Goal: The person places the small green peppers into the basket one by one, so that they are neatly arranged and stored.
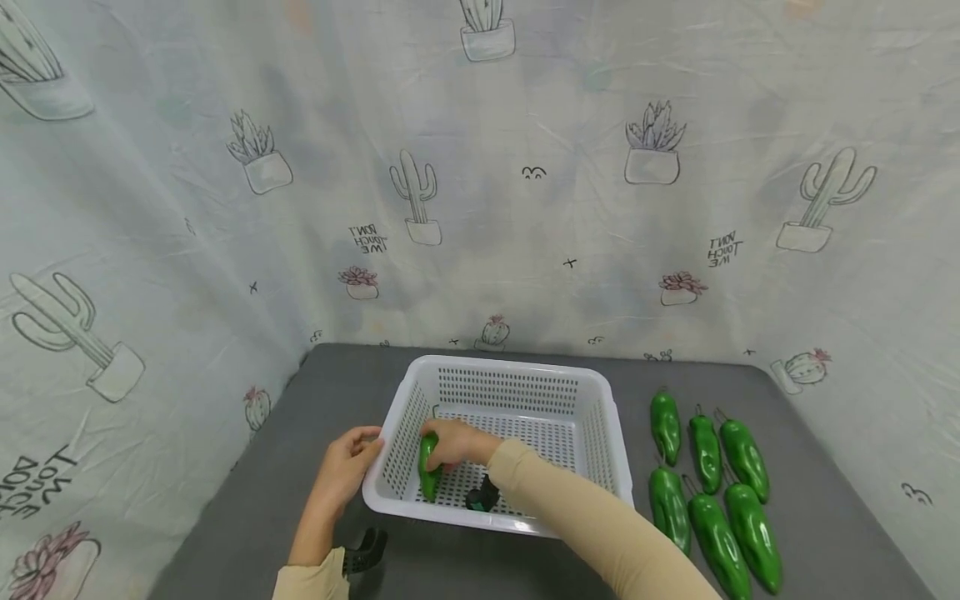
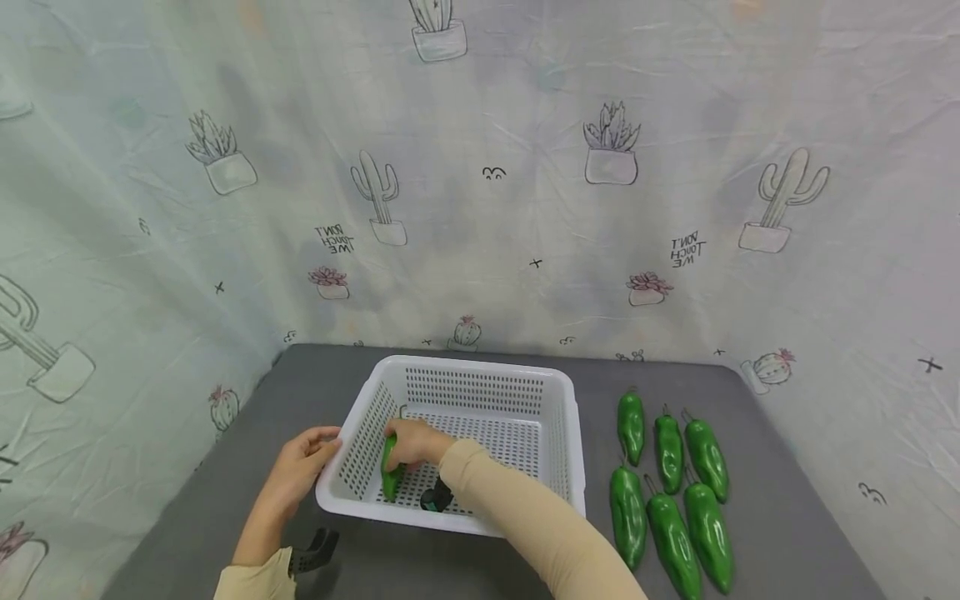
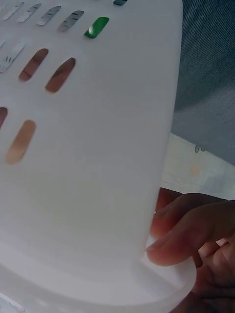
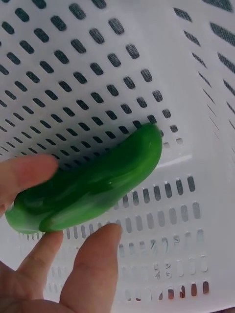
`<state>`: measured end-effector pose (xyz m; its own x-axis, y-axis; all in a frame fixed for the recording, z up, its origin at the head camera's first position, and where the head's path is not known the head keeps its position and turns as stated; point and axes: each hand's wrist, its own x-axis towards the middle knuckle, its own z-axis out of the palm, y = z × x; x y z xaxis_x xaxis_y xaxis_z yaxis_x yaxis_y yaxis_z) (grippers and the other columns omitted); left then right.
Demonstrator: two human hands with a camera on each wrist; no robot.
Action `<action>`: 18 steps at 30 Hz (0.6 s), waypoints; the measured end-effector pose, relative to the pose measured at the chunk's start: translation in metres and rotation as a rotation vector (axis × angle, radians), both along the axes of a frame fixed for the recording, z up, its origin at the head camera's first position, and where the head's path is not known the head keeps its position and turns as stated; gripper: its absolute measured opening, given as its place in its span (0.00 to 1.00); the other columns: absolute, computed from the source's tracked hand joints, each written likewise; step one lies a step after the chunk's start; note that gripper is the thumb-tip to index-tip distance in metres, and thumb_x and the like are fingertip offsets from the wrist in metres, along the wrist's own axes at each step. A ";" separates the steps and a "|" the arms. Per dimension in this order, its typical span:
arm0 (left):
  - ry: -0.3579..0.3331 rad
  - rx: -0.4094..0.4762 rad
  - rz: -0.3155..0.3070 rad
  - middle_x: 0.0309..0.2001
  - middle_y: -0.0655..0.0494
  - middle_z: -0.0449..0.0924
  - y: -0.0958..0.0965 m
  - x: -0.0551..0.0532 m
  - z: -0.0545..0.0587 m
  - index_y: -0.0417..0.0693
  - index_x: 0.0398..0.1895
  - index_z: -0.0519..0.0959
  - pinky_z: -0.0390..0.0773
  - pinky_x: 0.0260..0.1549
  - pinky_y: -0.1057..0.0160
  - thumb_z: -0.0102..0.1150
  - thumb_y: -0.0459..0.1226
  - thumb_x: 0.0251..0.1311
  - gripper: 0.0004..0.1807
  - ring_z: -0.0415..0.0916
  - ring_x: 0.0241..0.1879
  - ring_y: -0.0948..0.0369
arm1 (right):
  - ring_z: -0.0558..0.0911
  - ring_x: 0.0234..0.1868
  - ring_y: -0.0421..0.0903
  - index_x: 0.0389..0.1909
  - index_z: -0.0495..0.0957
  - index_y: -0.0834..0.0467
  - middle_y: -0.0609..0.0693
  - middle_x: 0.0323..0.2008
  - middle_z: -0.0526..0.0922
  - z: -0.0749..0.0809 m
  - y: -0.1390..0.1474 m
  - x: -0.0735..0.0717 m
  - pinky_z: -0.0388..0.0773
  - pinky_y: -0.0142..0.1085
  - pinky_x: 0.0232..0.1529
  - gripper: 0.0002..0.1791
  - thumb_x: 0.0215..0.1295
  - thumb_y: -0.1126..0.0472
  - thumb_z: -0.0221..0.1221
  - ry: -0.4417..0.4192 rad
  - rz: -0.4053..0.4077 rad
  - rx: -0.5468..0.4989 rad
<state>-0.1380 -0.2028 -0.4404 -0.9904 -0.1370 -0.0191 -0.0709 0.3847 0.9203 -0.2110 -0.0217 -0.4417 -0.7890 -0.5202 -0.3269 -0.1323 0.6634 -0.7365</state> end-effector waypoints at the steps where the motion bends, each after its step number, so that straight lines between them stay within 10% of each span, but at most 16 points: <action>1: 0.001 0.000 0.003 0.39 0.41 0.81 0.000 0.000 0.000 0.34 0.56 0.72 0.78 0.30 0.59 0.51 0.34 0.67 0.17 0.81 0.34 0.55 | 0.78 0.36 0.44 0.62 0.69 0.57 0.56 0.45 0.76 0.000 0.000 0.000 0.80 0.36 0.32 0.34 0.52 0.66 0.68 0.011 0.004 0.017; 18: -0.009 -0.012 0.014 0.39 0.41 0.81 0.000 0.000 0.000 0.34 0.56 0.72 0.78 0.29 0.60 0.51 0.35 0.67 0.18 0.80 0.33 0.56 | 0.77 0.52 0.50 0.60 0.72 0.52 0.54 0.55 0.77 0.009 0.022 -0.010 0.75 0.46 0.50 0.33 0.51 0.57 0.69 0.161 -0.031 0.070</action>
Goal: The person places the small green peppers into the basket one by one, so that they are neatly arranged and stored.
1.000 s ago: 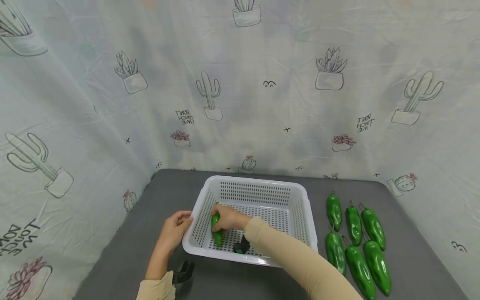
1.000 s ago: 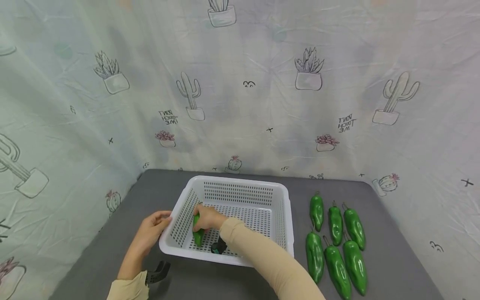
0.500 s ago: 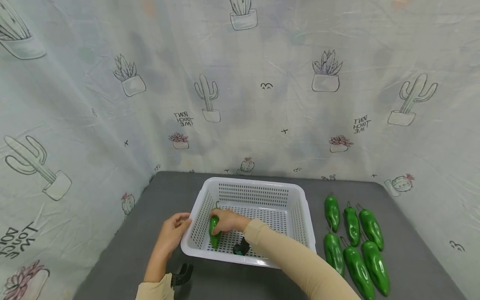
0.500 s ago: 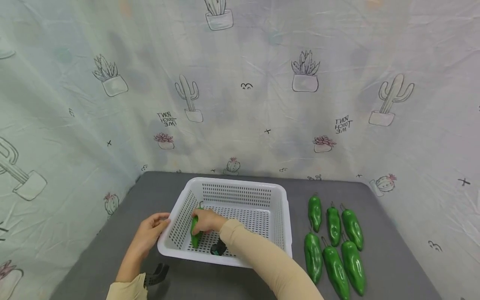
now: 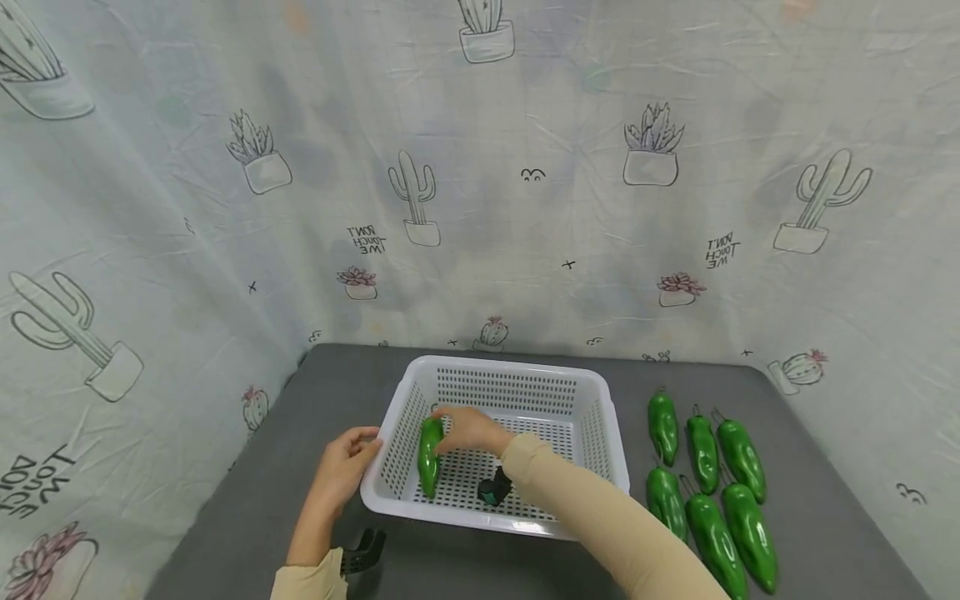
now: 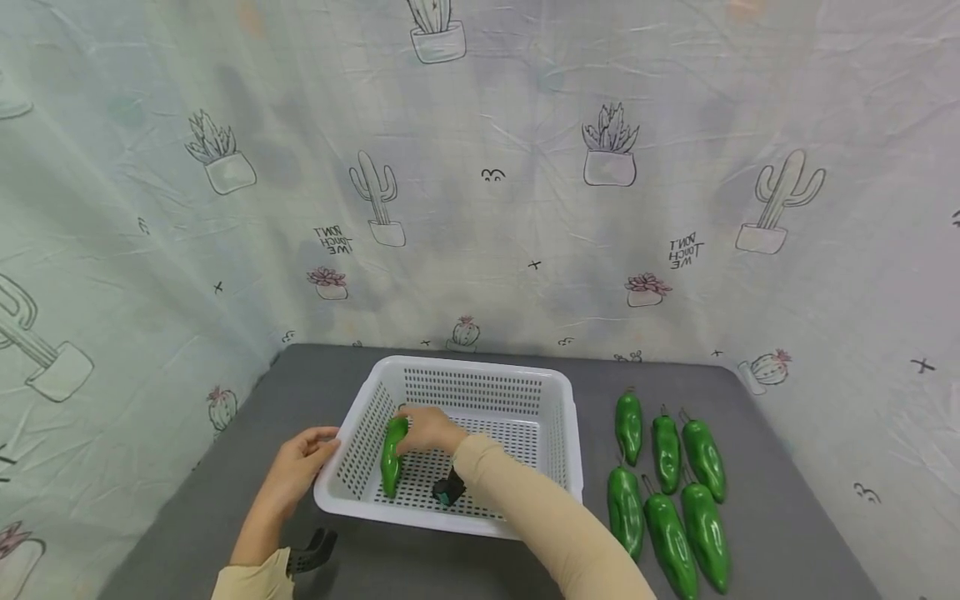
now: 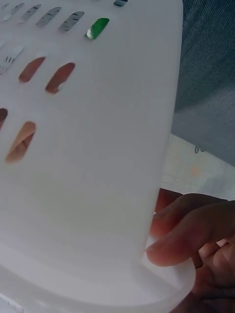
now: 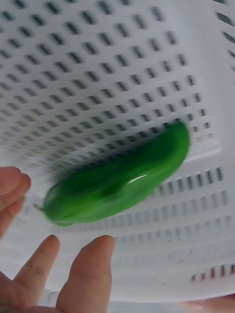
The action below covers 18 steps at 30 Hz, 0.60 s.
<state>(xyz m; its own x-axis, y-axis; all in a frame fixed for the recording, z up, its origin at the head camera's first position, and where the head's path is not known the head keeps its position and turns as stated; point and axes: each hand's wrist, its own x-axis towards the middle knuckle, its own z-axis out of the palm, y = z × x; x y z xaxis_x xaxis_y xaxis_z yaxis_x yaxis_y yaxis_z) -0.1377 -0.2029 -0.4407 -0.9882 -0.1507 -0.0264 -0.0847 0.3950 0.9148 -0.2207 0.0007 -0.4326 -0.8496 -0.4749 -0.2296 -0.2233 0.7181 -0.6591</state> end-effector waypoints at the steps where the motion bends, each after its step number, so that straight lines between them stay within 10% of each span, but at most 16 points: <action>1: -0.001 -0.002 -0.001 0.40 0.41 0.81 0.000 0.000 0.000 0.34 0.56 0.72 0.78 0.30 0.60 0.51 0.35 0.67 0.18 0.80 0.33 0.57 | 0.78 0.52 0.50 0.60 0.73 0.52 0.54 0.55 0.78 0.002 0.003 0.000 0.75 0.47 0.50 0.32 0.51 0.57 0.68 -0.001 -0.009 -0.010; 18: -0.014 0.030 -0.026 0.42 0.38 0.80 -0.003 -0.002 0.001 0.34 0.58 0.71 0.78 0.32 0.60 0.50 0.35 0.68 0.19 0.80 0.35 0.56 | 0.76 0.56 0.54 0.56 0.75 0.57 0.59 0.55 0.78 0.032 0.070 -0.006 0.75 0.47 0.51 0.24 0.57 0.58 0.65 0.003 -0.067 -0.125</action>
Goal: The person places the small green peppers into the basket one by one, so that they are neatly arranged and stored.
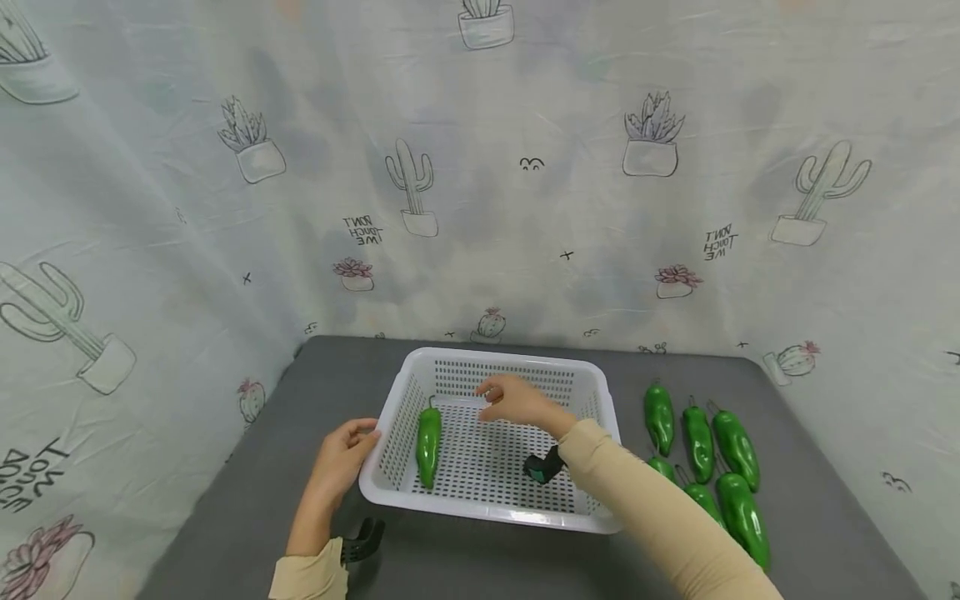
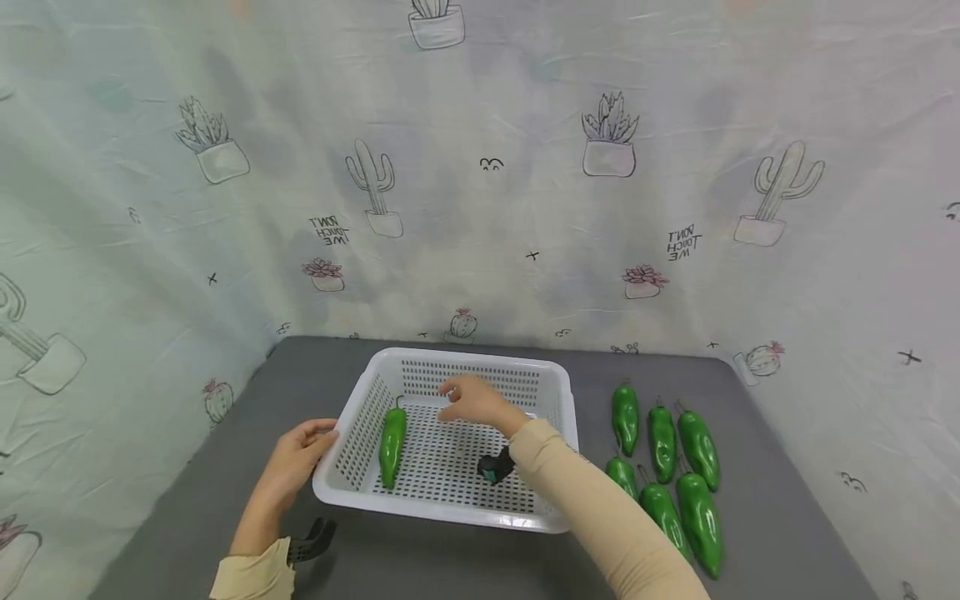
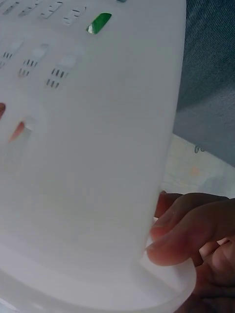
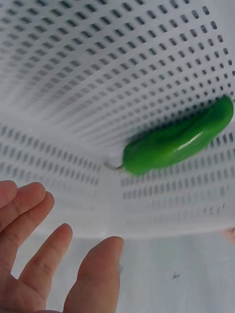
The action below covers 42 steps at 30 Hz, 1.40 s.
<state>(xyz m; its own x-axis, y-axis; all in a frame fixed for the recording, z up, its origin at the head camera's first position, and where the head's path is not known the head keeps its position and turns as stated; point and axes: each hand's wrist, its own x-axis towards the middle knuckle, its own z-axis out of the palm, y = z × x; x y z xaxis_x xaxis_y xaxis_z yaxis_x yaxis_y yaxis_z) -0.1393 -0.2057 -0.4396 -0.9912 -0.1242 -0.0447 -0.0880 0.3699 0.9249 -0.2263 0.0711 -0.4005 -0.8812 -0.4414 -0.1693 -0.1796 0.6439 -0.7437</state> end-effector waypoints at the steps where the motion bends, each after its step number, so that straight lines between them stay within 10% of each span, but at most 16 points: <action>1: 0.002 0.004 -0.002 0.42 0.38 0.80 0.001 -0.001 -0.001 0.34 0.57 0.71 0.78 0.32 0.60 0.50 0.35 0.68 0.18 0.80 0.35 0.55 | 0.76 0.56 0.54 0.56 0.75 0.55 0.58 0.55 0.78 0.003 0.006 0.000 0.75 0.48 0.51 0.24 0.58 0.58 0.65 0.001 -0.015 -0.006; 21: -0.018 0.005 -0.003 0.39 0.40 0.81 0.004 -0.002 -0.003 0.34 0.56 0.71 0.78 0.30 0.60 0.51 0.35 0.67 0.18 0.81 0.34 0.56 | 0.67 0.64 0.62 0.66 0.63 0.62 0.65 0.64 0.67 0.042 0.112 0.020 0.68 0.53 0.59 0.32 0.65 0.55 0.59 0.080 -0.082 -0.205; 36: -0.025 0.002 -0.010 0.41 0.40 0.80 0.001 -0.001 -0.002 0.34 0.57 0.70 0.78 0.31 0.59 0.50 0.35 0.68 0.18 0.80 0.35 0.55 | 0.65 0.65 0.63 0.70 0.56 0.62 0.67 0.66 0.63 0.043 0.204 0.068 0.69 0.50 0.57 0.35 0.69 0.50 0.55 0.193 -0.322 -0.173; 42: -0.015 -0.002 -0.010 0.41 0.40 0.81 -0.002 -0.003 -0.001 0.35 0.58 0.71 0.78 0.31 0.60 0.50 0.36 0.68 0.19 0.80 0.35 0.55 | 0.71 0.55 0.31 0.69 0.57 0.64 0.66 0.64 0.65 0.028 0.247 0.079 0.73 0.27 0.46 0.34 0.69 0.50 0.53 0.242 -0.387 -0.104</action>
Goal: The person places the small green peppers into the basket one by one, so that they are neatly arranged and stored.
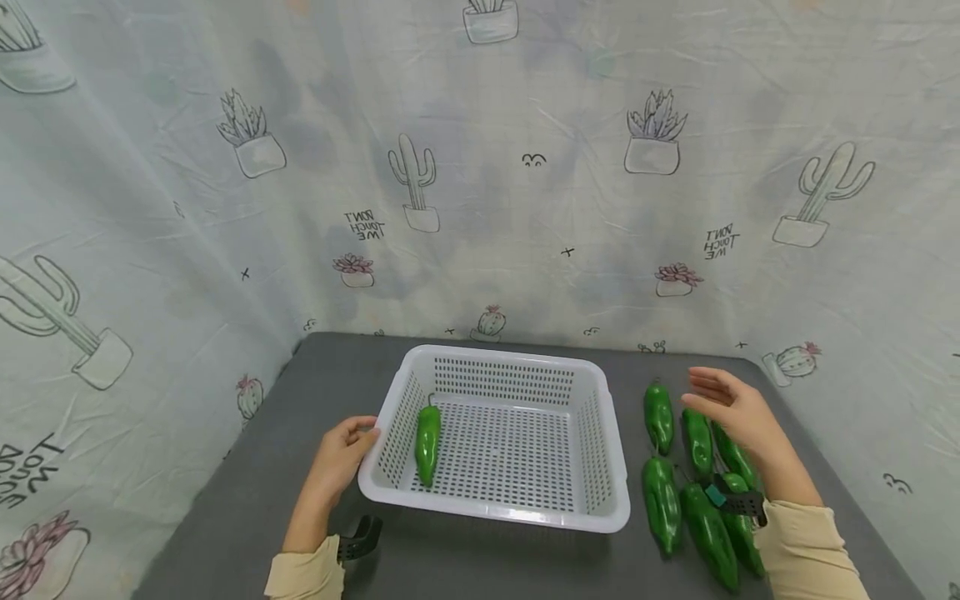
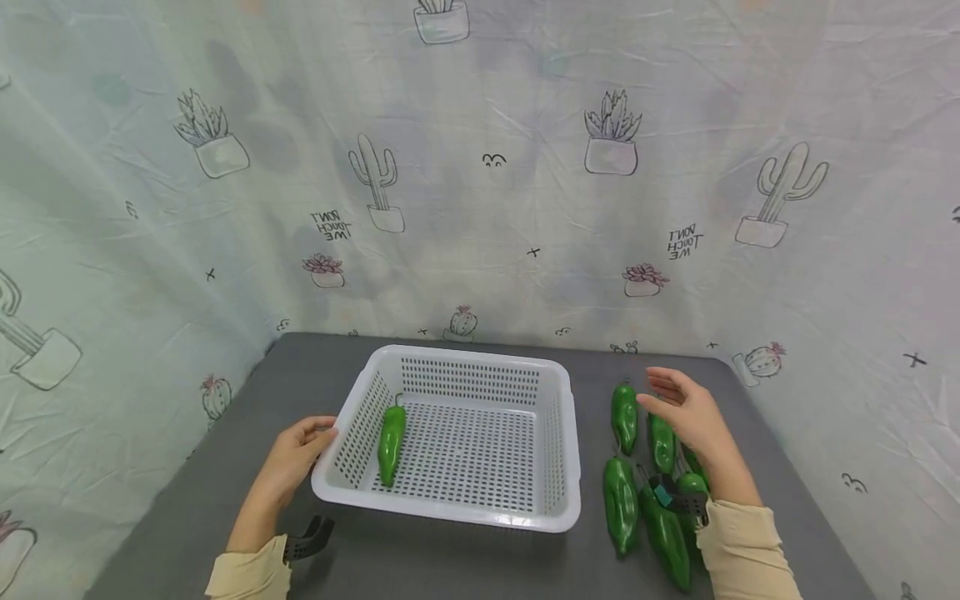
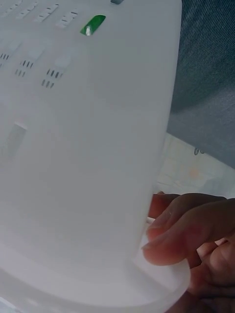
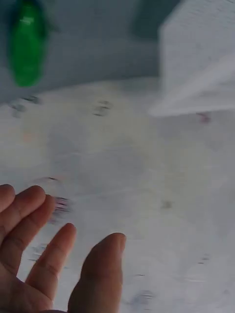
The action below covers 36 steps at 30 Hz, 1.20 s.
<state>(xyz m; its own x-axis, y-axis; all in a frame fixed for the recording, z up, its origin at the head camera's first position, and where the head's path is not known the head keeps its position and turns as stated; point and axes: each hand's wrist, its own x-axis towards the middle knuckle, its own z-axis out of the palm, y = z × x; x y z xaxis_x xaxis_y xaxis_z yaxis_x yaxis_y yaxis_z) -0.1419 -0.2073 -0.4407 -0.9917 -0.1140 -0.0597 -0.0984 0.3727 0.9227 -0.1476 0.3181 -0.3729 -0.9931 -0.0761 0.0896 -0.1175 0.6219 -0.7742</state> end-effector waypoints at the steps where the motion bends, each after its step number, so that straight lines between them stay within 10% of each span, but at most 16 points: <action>1: 0.001 -0.003 -0.001 0.41 0.40 0.81 0.000 0.000 0.000 0.35 0.58 0.71 0.78 0.32 0.60 0.50 0.36 0.68 0.19 0.80 0.35 0.55 | 0.70 0.52 0.25 0.69 0.57 0.64 0.64 0.63 0.66 -0.003 0.007 0.002 0.72 0.25 0.45 0.34 0.70 0.50 0.53 0.005 -0.011 0.003; 9: -0.005 -0.008 0.001 0.42 0.39 0.81 0.000 -0.001 0.001 0.35 0.58 0.71 0.78 0.32 0.60 0.50 0.36 0.68 0.18 0.81 0.36 0.55 | 0.65 0.45 0.13 0.67 0.61 0.60 0.19 0.47 0.64 -0.034 0.052 0.020 0.69 0.19 0.38 0.29 0.70 0.54 0.54 0.013 -0.065 -0.010; 17: 0.013 -0.012 0.007 0.45 0.36 0.80 -0.002 -0.004 0.001 0.34 0.58 0.70 0.77 0.33 0.60 0.49 0.35 0.68 0.19 0.80 0.37 0.55 | 0.60 0.40 0.12 0.68 0.56 0.69 0.71 0.62 0.66 -0.052 0.068 0.030 0.76 0.37 0.45 0.39 0.68 0.46 0.53 -0.095 -0.145 0.117; 22: 0.007 -0.015 0.009 0.45 0.37 0.80 -0.002 -0.003 0.001 0.35 0.58 0.71 0.78 0.33 0.60 0.49 0.36 0.69 0.18 0.80 0.37 0.55 | 0.70 0.45 0.23 0.69 0.52 0.69 0.76 0.64 0.59 -0.060 0.076 0.044 0.73 0.56 0.48 0.42 0.68 0.44 0.52 -0.213 -0.141 0.129; 27: 0.007 -0.019 0.007 0.45 0.37 0.80 -0.001 -0.001 0.002 0.35 0.58 0.70 0.77 0.33 0.60 0.49 0.36 0.69 0.18 0.80 0.37 0.55 | 0.62 0.61 0.74 0.69 0.51 0.70 0.77 0.66 0.53 -0.073 0.082 0.056 0.73 0.56 0.47 0.39 0.71 0.47 0.51 -0.284 -0.091 0.108; 36: -0.004 -0.018 0.000 0.44 0.38 0.80 -0.001 0.000 -0.001 0.35 0.57 0.71 0.77 0.33 0.60 0.49 0.36 0.69 0.18 0.80 0.37 0.56 | 0.58 0.64 0.75 0.70 0.51 0.69 0.78 0.68 0.46 -0.093 0.082 0.070 0.74 0.55 0.48 0.37 0.71 0.49 0.50 -0.402 -0.018 0.018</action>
